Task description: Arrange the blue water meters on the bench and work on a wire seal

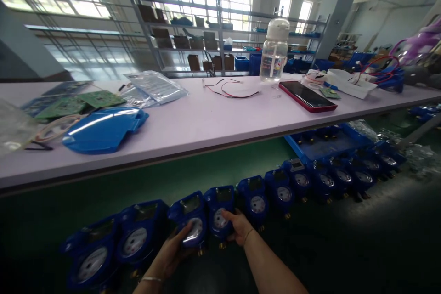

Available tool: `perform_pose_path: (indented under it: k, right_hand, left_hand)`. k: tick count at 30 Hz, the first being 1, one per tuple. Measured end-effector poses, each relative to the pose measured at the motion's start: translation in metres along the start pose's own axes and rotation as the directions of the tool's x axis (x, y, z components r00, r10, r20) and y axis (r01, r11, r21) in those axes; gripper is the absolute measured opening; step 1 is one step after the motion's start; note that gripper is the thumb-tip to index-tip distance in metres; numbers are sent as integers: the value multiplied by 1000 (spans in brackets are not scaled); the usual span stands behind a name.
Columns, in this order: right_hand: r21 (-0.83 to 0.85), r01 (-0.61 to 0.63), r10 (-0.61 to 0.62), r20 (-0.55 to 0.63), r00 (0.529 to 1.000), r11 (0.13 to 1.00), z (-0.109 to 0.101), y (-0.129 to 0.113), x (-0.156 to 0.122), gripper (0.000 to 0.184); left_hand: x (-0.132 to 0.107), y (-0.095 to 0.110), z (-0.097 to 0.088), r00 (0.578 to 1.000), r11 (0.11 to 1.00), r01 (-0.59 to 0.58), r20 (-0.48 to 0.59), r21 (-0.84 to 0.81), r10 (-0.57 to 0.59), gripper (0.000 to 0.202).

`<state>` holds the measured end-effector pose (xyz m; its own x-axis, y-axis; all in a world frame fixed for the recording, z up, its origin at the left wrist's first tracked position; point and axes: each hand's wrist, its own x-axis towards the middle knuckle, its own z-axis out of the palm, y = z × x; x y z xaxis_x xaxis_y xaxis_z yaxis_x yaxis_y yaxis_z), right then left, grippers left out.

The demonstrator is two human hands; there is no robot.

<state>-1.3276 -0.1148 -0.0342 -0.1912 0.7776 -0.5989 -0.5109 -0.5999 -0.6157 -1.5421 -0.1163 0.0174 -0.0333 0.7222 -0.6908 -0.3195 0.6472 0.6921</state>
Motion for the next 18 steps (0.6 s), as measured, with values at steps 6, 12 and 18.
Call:
perform_pose_path:
  k: [6, 12, 18]
  right_hand:
    - [75, 162, -172, 159, 972, 984, -11, 24, -69, 81]
    - [3, 191, -180, 345, 921, 982, -17, 8, -148, 102]
    - [-266, 346, -229, 389, 892, 900, -7, -21, -181, 95]
  left_hand:
    - [-63, -45, -28, 991, 988, -117, -74, -101, 110, 76]
    - [-136, -66, -59, 957, 985, -160, -237, 59, 170, 101]
    - [-157, -53, -79, 953, 992, -113, -277, 54, 123, 86]
